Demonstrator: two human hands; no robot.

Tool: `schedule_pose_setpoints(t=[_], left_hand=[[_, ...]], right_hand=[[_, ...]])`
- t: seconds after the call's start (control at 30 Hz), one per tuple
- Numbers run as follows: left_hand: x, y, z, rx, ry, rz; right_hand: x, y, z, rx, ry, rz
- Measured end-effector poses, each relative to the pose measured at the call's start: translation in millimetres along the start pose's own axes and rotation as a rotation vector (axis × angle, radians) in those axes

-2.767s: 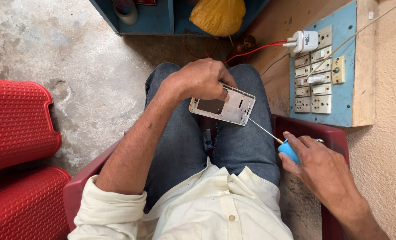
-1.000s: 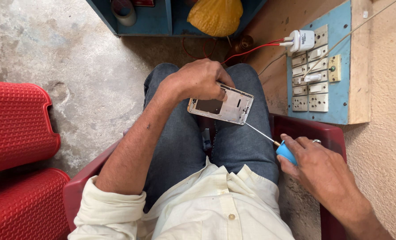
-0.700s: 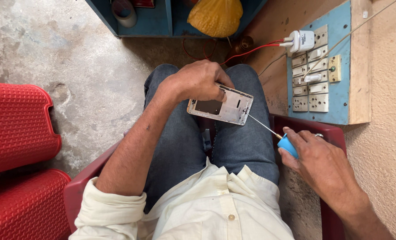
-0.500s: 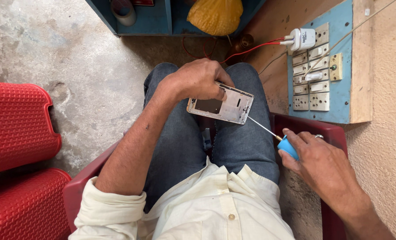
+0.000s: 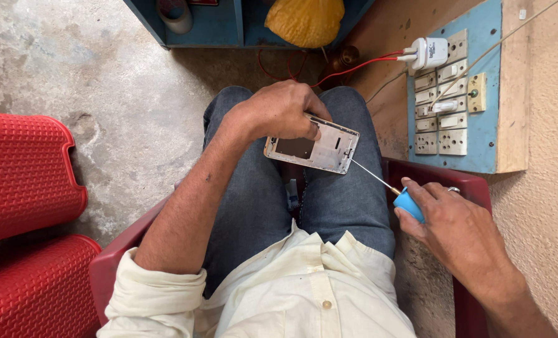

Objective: The person sits on a plastic chair with a disassembled phone back cover resting on their lap. They hold the cover steady with one hand while using a blue-handled soldering iron with the other, working the tip along the inside edge of the cover and repositioning the cover repeatedly throughout the episode.

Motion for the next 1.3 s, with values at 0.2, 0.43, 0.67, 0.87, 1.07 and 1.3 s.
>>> schedule_pose_setpoints(t=[0.2, 0.43, 0.67, 0.87, 1.07, 1.3], left_hand=[[-0.6, 0.2, 0.4, -0.003, 0.003, 0.005], [-0.5, 0.8, 0.9, -0.005, -0.002, 0.003], [6.2, 0.6, 8.3, -0.022, 0.017, 0.103], [17.0, 6.5, 25.0, -0.024, -0.042, 0.238], [12.1, 2.9, 51.4, -0.197, -0.006, 0.161], [-22.4, 16.1, 72.8, -0.505, 0.258, -0.191]], right_hand=[[2.2, 0.3, -0.8, 0.053, -0.002, 0.055], [-0.4, -4.1, -2.2, 0.032, 0.024, 0.021], [-16.5, -9.7, 6.3, -0.158, 0.072, -0.314], [-27.1, 18.1, 7.8, -0.314, 0.245, -0.801], [-32.4, 57.7, 5.7, -0.178, 0.515, -1.186], [-22.6, 77.5, 5.1, -0.166, 0.466, -1.305]])
Point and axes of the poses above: each hand's wrist, its own z-axis away from the middle knuckle, its own y-axis out of the palm, x = y × z, the point moved 6 cm from there along -z, towards the middle knuckle, and after that the axes turned 9 degrees about -x, right-handed, at the moved point
